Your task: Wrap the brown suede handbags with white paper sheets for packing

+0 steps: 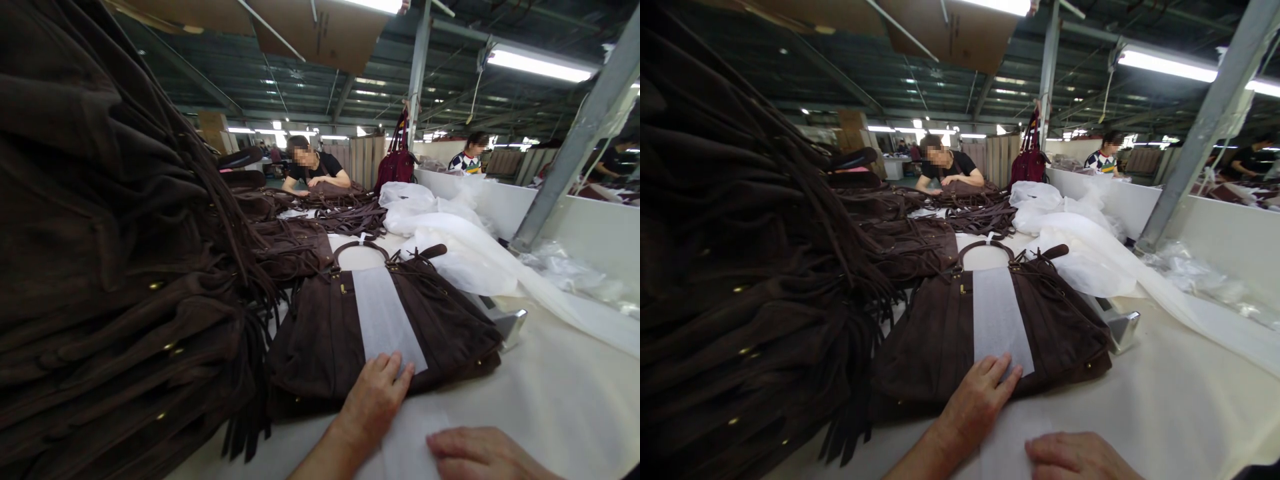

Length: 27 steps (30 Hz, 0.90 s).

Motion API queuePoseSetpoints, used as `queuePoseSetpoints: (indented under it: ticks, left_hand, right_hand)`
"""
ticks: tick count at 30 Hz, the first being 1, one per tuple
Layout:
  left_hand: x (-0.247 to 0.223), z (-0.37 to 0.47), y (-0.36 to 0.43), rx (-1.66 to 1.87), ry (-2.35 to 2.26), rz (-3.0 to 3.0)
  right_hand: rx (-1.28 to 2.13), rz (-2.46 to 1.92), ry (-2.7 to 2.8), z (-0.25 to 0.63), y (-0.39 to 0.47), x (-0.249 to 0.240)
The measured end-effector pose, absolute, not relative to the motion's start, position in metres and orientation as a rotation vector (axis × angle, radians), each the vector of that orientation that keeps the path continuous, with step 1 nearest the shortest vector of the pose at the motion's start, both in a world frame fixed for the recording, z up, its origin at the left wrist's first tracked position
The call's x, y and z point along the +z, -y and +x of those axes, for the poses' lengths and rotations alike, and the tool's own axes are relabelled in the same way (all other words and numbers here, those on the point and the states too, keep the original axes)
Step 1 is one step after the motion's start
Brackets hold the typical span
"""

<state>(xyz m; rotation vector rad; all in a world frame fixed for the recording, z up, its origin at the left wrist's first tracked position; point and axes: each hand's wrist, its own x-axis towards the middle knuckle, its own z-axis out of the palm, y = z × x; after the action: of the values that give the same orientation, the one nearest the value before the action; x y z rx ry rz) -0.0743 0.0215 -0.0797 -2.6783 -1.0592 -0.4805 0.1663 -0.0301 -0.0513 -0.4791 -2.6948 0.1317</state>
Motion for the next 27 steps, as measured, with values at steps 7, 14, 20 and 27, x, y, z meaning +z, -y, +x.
queuePoseSetpoints:
  ticks: [7, 14, 20, 27]
  left_hand:
    - [-0.068, -0.072, -0.021, -0.383, 1.090, -2.728]
    - [-0.070, -0.071, -0.019, -0.383, 1.089, -2.733]
    - [-0.070, -0.071, -0.019, -0.384, 1.096, -2.730]
    - [-0.070, -0.070, -0.018, -0.385, 1.093, -2.735]
  right_hand:
    - [-0.079, -0.404, 2.641, 0.144, 0.030, -0.062]
    - [0.060, -0.383, 2.731, 0.157, 0.033, -0.055]
    - [-0.123, -0.527, 2.730, 0.161, 0.021, -0.046]
    - [-0.085, -0.362, 2.548, 0.156, 0.031, -0.057]
